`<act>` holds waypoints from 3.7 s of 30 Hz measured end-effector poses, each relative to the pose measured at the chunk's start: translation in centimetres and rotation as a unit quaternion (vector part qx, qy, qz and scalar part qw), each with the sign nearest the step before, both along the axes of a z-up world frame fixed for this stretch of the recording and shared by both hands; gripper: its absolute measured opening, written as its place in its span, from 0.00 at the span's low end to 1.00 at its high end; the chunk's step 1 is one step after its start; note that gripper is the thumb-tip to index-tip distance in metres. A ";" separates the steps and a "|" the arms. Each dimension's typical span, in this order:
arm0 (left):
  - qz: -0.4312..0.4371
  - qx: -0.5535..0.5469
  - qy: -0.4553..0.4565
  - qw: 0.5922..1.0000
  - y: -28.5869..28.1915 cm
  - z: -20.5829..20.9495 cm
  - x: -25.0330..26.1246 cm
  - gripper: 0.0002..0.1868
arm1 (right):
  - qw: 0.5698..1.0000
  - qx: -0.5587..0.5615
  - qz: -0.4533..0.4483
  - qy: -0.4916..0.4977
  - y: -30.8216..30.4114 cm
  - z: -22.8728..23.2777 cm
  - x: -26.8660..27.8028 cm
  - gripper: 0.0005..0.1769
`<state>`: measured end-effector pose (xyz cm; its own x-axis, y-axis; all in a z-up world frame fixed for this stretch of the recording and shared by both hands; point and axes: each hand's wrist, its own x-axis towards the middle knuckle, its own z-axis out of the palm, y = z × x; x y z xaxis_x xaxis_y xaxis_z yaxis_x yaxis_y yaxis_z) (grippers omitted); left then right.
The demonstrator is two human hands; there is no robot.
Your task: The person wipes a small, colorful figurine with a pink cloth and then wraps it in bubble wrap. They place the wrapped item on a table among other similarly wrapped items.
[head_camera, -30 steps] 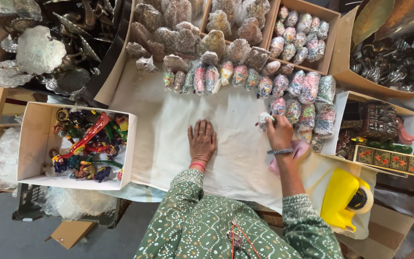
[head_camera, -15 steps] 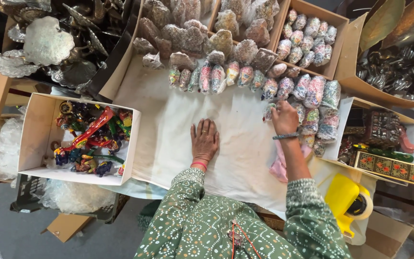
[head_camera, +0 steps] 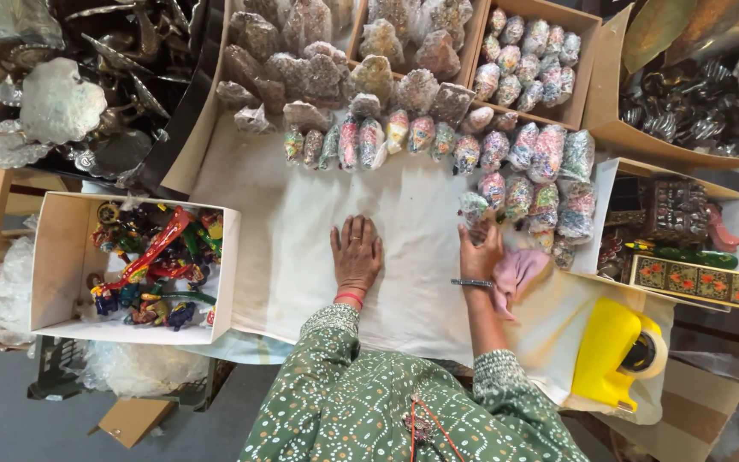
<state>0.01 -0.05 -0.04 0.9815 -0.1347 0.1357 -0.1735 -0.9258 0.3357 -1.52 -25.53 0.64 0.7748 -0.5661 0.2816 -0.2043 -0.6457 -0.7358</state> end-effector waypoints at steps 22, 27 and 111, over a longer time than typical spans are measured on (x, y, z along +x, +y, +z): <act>-0.005 -0.007 0.011 1.000 0.1 0.4 0.0 0.28 | 0.995 0.026 -0.097 -0.023 2.1 -3.1 5.7 0.14; -0.005 -0.008 0.006 1.000 0.1 0.2 0.0 0.28 | 0.993 0.060 -0.069 -0.071 1.9 -3.9 5.1 0.13; 0.260 0.125 0.110 0.951 40.4 4.1 -6.0 0.13 | 0.909 -0.384 -0.071 0.145 -0.1 -6.5 -15.8 0.17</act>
